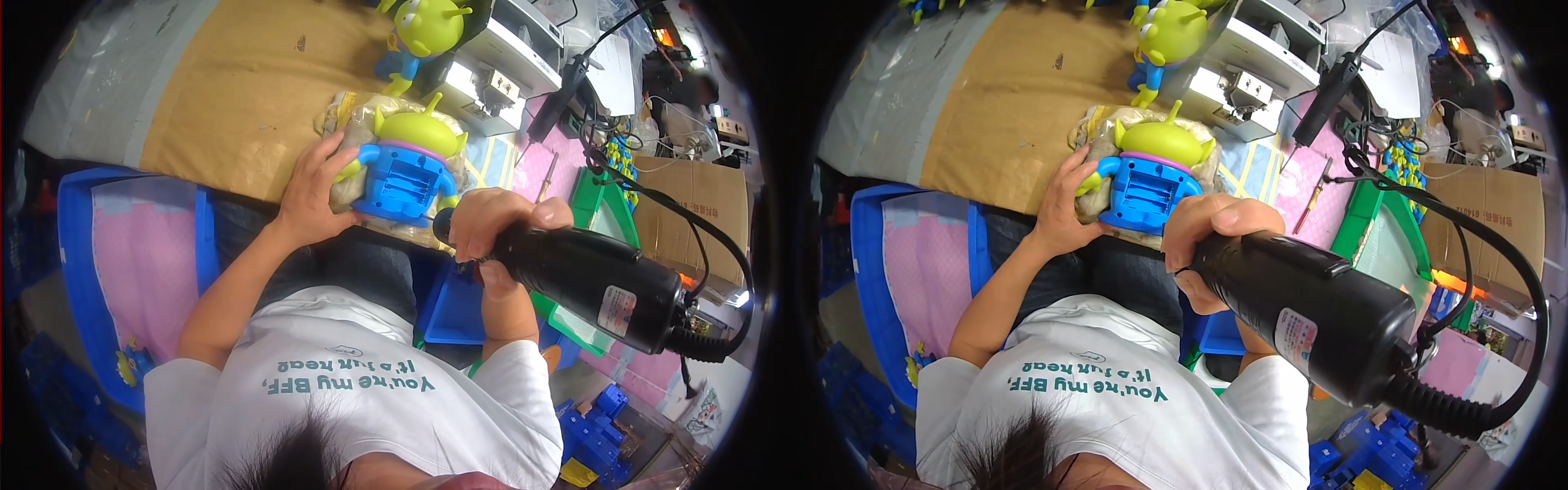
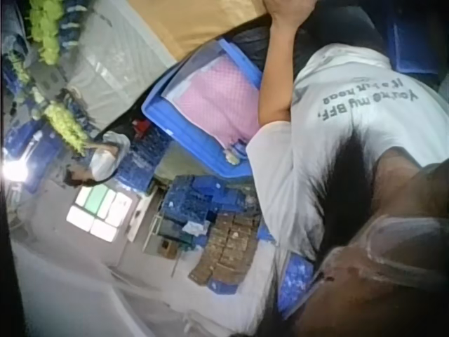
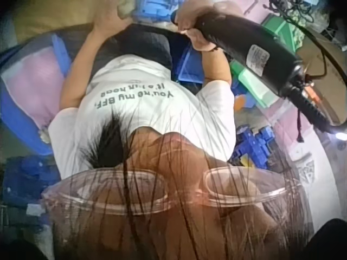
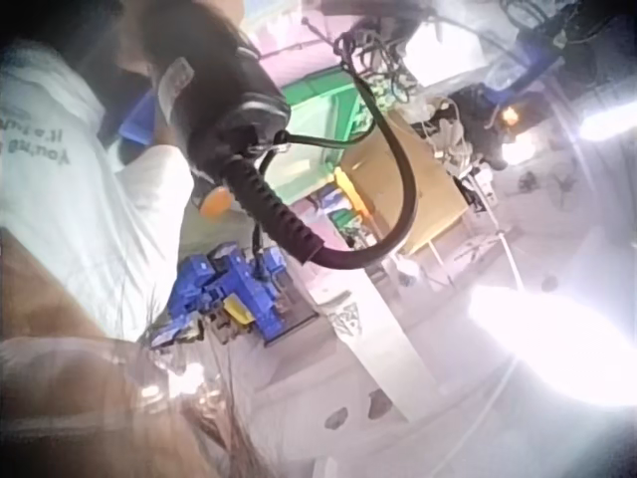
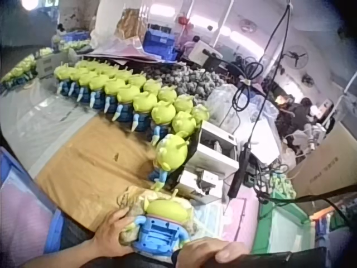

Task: Assembling plastic toy aliens using a power screwdriver on a production line.

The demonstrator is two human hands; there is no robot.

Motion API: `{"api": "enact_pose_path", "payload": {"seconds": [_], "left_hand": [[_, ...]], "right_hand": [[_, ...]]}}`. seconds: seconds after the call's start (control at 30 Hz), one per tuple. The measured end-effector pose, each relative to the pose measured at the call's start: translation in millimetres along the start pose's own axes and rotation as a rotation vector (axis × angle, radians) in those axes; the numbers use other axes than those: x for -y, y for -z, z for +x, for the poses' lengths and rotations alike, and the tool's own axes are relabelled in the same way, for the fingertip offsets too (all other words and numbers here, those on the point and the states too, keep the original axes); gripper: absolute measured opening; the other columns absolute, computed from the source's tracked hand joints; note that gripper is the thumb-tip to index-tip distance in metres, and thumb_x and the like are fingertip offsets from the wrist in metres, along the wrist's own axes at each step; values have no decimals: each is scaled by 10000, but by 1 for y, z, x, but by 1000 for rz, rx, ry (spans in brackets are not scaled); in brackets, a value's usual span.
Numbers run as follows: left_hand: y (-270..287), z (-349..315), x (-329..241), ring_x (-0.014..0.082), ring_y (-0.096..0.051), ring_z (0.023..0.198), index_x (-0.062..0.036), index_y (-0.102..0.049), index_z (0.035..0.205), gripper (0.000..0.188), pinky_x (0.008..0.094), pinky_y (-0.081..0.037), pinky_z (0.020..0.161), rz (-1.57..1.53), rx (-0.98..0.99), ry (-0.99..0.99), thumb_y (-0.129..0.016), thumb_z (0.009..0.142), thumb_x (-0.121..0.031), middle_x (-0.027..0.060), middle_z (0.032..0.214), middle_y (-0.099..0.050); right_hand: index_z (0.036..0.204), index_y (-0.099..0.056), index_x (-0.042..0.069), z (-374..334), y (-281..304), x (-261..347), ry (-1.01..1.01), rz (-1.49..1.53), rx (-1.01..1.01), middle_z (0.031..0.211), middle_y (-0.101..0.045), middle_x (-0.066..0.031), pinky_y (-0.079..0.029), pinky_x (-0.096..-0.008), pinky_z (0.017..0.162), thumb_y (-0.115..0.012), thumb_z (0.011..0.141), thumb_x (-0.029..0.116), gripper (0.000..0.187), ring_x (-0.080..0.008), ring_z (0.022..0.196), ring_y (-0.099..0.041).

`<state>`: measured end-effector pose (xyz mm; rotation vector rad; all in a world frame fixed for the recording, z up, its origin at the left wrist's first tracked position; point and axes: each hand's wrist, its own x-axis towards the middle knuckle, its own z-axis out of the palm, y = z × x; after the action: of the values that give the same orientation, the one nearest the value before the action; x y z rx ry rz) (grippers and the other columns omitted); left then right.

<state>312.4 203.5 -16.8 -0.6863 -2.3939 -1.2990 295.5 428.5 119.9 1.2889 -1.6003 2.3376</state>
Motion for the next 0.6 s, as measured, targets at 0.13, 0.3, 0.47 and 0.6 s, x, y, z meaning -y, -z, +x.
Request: {"api": "enact_pose_path", "payload": {"seconds": [0.13, 0.3, 0.47, 0.6], "left_hand": [[0, -1, 1, 414, -421, 1284, -81, -380, 1372, 882, 461, -357, 1064, 5, 3, 0, -853, 658, -293, 252, 1426, -386], [1, -2, 1, 408, -399, 1292, -106, -392, 1368, 895, 472, -337, 1073, -17, -11, 32, -864, 623, -255, 228, 1427, -382], [-3, 1, 3, 408, -401, 1290, -109, -393, 1367, 896, 472, -339, 1071, -40, -7, 15, -866, 623, -267, 229, 1426, -382], [-2, 1, 3, 410, -423, 1286, -86, -378, 1371, 884, 462, -362, 1060, -4, 11, 10, -854, 670, -339, 249, 1420, -392]], "right_hand": [[1307, -414, 103, 4, 0, 3, 0, -31, 48, 744, -604, -83, -467, -331, 552, -722, 720, -40, 678, -220, 606, -583], [1337, -344, 75, 34, 29, 17, -10, 51, -174, 722, -585, -84, -487, -354, 559, -666, 809, 16, 621, -211, 575, -566], [1274, -382, -32, 99, 103, 1, 80, -391, -562, 687, -615, -103, -507, -321, 598, -636, 824, -1, 518, -178, 579, -601], [1256, -413, -45, 115, 127, -27, -166, -579, -561, 732, -581, -110, -496, -332, 600, -635, 814, 17, 498, -193, 608, -575]]}}
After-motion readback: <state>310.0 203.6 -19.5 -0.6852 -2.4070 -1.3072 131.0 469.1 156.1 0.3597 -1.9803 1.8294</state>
